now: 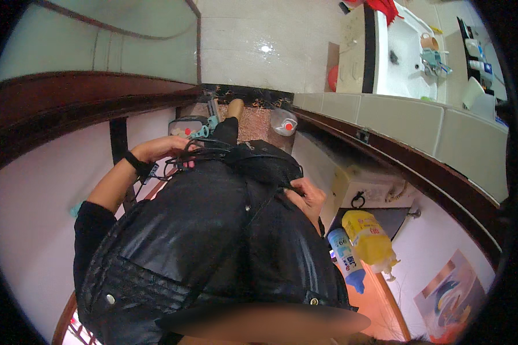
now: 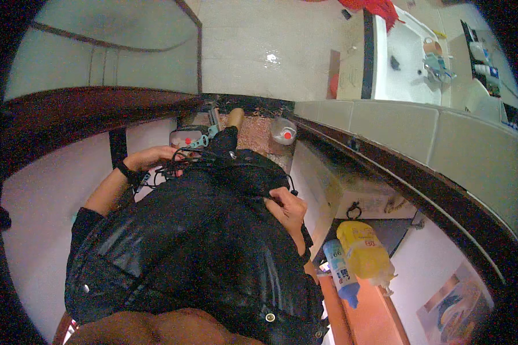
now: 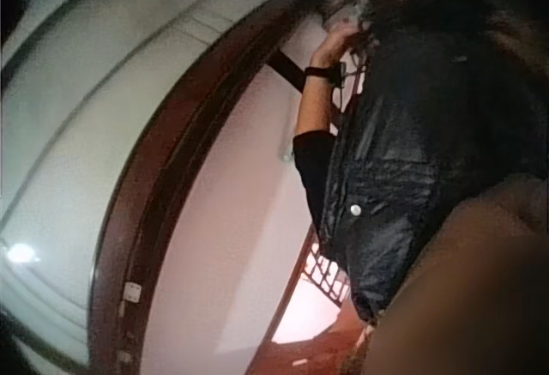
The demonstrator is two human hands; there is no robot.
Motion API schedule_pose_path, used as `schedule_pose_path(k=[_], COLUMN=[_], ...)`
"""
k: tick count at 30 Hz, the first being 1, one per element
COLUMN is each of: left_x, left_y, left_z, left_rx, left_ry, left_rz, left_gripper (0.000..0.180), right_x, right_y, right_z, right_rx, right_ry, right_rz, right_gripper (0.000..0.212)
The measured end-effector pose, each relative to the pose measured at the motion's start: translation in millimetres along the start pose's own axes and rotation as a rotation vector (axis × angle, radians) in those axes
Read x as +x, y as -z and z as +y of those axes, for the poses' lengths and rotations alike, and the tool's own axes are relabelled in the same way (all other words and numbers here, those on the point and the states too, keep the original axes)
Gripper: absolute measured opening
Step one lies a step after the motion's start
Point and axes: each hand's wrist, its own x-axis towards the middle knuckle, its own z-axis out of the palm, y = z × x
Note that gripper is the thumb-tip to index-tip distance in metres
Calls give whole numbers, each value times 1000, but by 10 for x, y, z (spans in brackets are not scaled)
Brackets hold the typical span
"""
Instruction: The person washes a red cloth in a bathroom sink, repeatedly wetting, scrubbing, and wringing it. They briefly leave the bathroom to retrieve a key from a scooter, then return to continue washing the cloth.
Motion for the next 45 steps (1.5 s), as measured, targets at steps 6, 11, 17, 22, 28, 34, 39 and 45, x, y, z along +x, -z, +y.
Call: schedule_pose_path(k=[6,11,17,22,28,34,39,45], left_x=[-71,-158,-301,-340,-535,-680,-726,-739], left_y=[-89,-222,-452,-599,-707,-633,-624,-689], left_z=[-135,-47,-7,-143,-195,-170,-240,-327], left_rx=[-17,172,149,196,528,255,178,328], left_ry=[14,-30,51,52,-281,41,101,-74], left_rz=[-85,-91,-42,12,102,103,86,72], left_gripper=[34,22,20,31,36,35,45,38], right_x=[-83,-155,-95,-119,-128,-75,-139,-206], right_y=[102,157,147,172,196,79,70,130], right_z=[-34,-5,54,4,-18,-17,-41,-50], right_rx=[17,46,72,111,149,144,237,207], right_ry=[-60,-82,-129,-109,-31,61,-57,-62], right_rz=[27,35,4,25,0,-8,-15,-50], right_gripper=[17,16,13,15,18,15,13,14])
